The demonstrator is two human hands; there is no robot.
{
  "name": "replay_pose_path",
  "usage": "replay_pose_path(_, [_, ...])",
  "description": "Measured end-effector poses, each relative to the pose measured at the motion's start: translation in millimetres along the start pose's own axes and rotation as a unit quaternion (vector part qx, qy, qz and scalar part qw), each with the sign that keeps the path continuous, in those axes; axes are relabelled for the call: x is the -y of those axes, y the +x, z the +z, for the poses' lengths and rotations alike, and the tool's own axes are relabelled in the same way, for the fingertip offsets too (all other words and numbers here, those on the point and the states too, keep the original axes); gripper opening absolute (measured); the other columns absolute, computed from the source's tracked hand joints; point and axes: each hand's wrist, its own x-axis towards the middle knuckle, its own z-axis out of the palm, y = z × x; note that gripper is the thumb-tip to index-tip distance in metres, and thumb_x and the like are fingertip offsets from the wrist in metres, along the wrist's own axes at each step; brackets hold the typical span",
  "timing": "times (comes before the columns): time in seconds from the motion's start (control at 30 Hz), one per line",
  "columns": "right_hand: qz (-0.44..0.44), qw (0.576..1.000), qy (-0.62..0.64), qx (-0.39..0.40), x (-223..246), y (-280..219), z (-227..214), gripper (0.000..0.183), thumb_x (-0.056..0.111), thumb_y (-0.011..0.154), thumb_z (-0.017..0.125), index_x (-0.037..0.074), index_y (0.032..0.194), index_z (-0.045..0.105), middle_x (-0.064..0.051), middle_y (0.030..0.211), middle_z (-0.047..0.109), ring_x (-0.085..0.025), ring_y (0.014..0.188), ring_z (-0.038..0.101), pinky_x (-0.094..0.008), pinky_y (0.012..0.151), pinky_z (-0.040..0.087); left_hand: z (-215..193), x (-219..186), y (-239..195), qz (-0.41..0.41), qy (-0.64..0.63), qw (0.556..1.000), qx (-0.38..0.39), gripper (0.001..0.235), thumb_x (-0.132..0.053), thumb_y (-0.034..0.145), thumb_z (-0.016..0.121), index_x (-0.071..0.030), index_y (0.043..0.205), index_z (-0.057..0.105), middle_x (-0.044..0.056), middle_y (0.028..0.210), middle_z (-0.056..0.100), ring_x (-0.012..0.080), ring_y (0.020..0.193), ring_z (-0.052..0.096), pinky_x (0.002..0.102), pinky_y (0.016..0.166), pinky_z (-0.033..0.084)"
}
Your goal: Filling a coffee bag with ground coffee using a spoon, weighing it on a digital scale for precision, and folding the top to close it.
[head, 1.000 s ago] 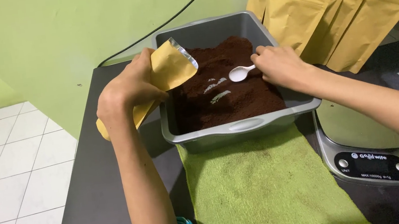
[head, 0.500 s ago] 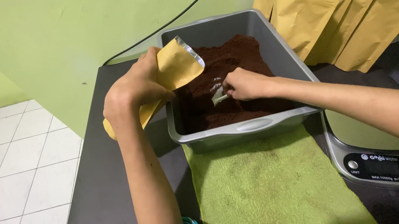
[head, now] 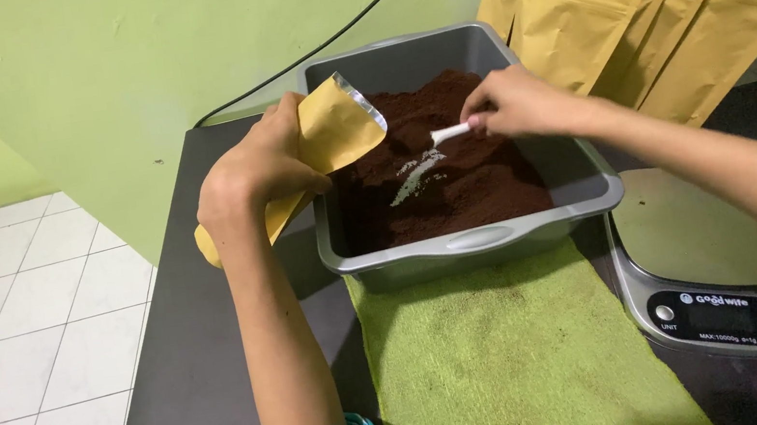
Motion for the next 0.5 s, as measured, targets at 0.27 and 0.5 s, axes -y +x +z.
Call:
replay_pose_path(0.27, [0.082,0.996,0.004,-0.014,52.4,-27.8,-86.7,0.019,0.012,0.106,0.061,0.009,0.119,0.075,-0.009,0.074,0.070,-0.014,0.048,0.042,-0.022,0.043,0.024,-12.9,-24.3,-11.9,-0.084,-0.004,0.995,0.045,0.054,-0.013,0.074,0.067,-0.018,0.119,0.038,-0.003,0.125,0.051,0.0262,0.098,0.053,0.046,0.075,0.045])
replay_pose_path(0.5, [-0.053,0.997,-0.035,-0.036,110.6,-22.9,-83.3,0.022,0.014,0.098,0.067,0.011,0.118,0.076,-0.009,0.112,0.078,-0.020,0.095,0.074,-0.035,0.089,0.058,-14.0,-24.4,-12.7,-0.089,0.002,0.995,0.046,0.058,-0.017,0.074,0.068,-0.021,0.123,0.036,-0.003,0.125,0.051,0.0265,0.098,0.054,0.046,0.075,0.045])
